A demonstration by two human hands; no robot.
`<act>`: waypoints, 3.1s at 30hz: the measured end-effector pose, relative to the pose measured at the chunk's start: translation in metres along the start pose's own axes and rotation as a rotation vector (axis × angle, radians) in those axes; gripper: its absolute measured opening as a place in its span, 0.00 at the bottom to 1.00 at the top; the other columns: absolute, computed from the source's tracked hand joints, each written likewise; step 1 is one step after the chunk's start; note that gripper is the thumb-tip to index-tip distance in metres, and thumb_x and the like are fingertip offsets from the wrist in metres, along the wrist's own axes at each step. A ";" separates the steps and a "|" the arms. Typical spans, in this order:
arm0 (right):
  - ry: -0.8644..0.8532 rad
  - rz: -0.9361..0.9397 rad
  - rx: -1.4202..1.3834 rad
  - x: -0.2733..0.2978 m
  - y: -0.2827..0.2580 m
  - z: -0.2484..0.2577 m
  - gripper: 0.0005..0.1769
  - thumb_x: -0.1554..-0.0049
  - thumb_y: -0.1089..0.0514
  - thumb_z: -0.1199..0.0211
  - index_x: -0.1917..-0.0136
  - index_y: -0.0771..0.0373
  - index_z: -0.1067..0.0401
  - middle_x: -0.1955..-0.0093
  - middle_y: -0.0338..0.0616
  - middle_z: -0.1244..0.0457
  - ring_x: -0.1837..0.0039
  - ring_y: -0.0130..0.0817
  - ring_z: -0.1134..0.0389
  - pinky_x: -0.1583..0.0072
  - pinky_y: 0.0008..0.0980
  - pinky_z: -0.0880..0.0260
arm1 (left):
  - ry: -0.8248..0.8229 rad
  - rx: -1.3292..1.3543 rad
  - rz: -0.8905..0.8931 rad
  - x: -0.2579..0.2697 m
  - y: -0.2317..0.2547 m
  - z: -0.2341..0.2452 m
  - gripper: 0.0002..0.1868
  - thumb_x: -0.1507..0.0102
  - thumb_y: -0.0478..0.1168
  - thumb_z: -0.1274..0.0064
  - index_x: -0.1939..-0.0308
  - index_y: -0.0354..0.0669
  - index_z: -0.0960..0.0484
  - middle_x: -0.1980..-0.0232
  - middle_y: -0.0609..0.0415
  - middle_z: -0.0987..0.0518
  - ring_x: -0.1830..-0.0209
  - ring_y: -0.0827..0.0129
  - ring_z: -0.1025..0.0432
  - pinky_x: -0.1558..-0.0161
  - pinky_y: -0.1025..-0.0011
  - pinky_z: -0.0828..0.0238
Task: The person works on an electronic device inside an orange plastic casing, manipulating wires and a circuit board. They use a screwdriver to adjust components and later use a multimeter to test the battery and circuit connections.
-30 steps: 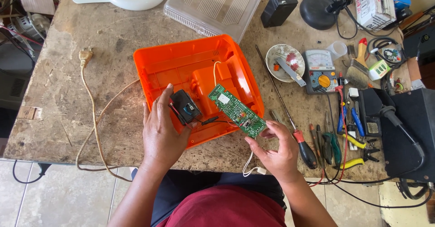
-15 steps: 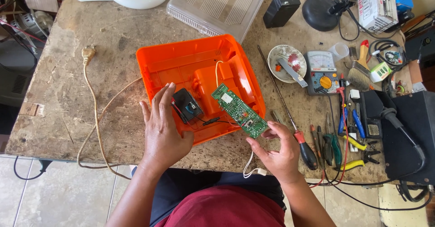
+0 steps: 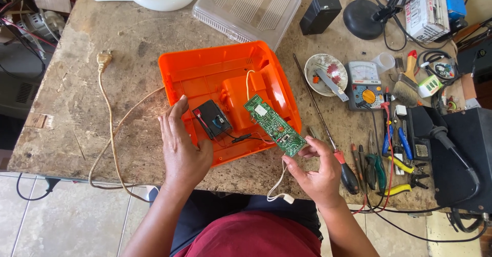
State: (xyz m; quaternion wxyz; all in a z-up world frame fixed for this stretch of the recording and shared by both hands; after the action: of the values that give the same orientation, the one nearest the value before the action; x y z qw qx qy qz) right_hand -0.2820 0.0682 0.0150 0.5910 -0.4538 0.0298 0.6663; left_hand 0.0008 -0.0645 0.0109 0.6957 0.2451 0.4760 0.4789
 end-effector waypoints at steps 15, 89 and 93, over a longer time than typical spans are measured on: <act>0.007 -0.006 0.003 0.001 0.003 0.001 0.38 0.53 0.54 0.20 0.36 0.71 0.34 0.50 0.54 0.31 0.62 0.38 0.27 0.59 0.35 0.23 | 0.009 -0.121 -0.035 0.002 0.016 0.002 0.50 0.56 0.23 0.56 0.25 0.36 0.40 0.38 0.38 0.31 0.34 0.34 0.34 0.27 0.29 0.63; -0.171 -0.738 -0.489 -0.017 0.032 -0.015 0.24 0.40 0.52 0.38 0.34 0.64 0.36 0.59 0.50 0.28 0.61 0.38 0.26 0.53 0.35 0.21 | 0.160 0.015 -0.389 0.050 0.093 -0.001 0.10 0.38 0.35 0.49 0.53 0.42 0.22 0.52 0.48 0.22 0.54 0.57 0.24 0.49 0.60 0.29; -0.153 -0.915 -0.630 -0.008 0.042 -0.023 0.24 0.41 0.50 0.38 0.36 0.64 0.35 0.65 0.50 0.33 0.64 0.39 0.30 0.57 0.36 0.25 | -0.133 0.092 -0.335 0.048 0.111 -0.046 0.11 0.36 0.29 0.50 0.49 0.36 0.22 0.54 0.46 0.24 0.57 0.55 0.27 0.55 0.60 0.32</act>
State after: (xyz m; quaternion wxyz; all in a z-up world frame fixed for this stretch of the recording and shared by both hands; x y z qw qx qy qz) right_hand -0.3039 0.0366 -0.0141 0.6561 -0.5256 -0.4136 0.3496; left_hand -0.0845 0.0204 0.0593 0.7836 0.2253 0.4846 0.3168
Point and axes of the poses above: each hand's wrist, its own x-axis away from the middle knuckle, its own z-axis out of the back of the hand, y = z × x, the point moved 7 cm from there along -x, towards the middle knuckle
